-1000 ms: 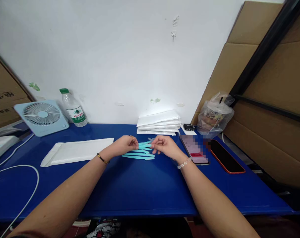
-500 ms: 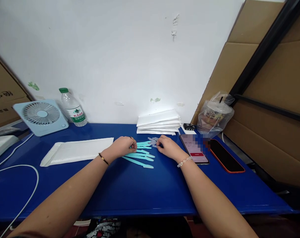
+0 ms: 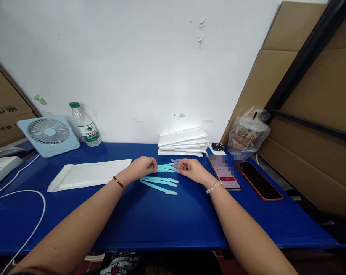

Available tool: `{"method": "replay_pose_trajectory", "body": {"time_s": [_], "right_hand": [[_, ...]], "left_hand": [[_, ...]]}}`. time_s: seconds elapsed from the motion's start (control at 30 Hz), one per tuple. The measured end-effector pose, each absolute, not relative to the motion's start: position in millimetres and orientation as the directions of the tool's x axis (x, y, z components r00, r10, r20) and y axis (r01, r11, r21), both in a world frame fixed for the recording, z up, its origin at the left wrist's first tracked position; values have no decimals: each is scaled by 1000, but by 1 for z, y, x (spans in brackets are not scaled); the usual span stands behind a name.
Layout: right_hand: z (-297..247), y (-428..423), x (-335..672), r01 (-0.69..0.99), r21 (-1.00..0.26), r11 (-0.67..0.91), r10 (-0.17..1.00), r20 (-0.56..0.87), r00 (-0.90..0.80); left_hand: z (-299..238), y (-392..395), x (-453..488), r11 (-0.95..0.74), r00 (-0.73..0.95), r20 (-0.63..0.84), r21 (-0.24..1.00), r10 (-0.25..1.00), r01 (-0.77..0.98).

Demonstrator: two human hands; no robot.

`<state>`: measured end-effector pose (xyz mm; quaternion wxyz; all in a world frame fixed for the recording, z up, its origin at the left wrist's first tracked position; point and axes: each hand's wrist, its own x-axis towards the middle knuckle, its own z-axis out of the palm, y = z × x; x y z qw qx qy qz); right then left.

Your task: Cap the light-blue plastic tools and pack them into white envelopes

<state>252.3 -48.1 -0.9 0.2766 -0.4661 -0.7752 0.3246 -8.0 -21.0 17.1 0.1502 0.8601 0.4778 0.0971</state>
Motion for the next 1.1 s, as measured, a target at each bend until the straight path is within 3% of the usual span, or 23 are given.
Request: {"method": "replay_pose_trajectory", "body": {"time_s": [0.57,0.8,0.87,1.0,1.1], "right_hand": [[4,-53,246,528,-782,330,911,118,-395],[5,-59,238,510,-783,357,865,72,-496],[3,-55,242,541,-747,385,868,93,-489],[-3,-42,250,694,-561,451,892,268,-363],[-8,-35,250,744,-475,470,882,285,-376]], "left_hand": [[21,-22,-7,-482,514,15,373,857,793],[22,-32,3,-558,604,-11,367,797,744],[22,-32,3,-566,606,-11,344,796,749],[19,-27,0,-581,576,97,228,812,781],[17,-25,-1,-581,570,114,167,814,797]]}}
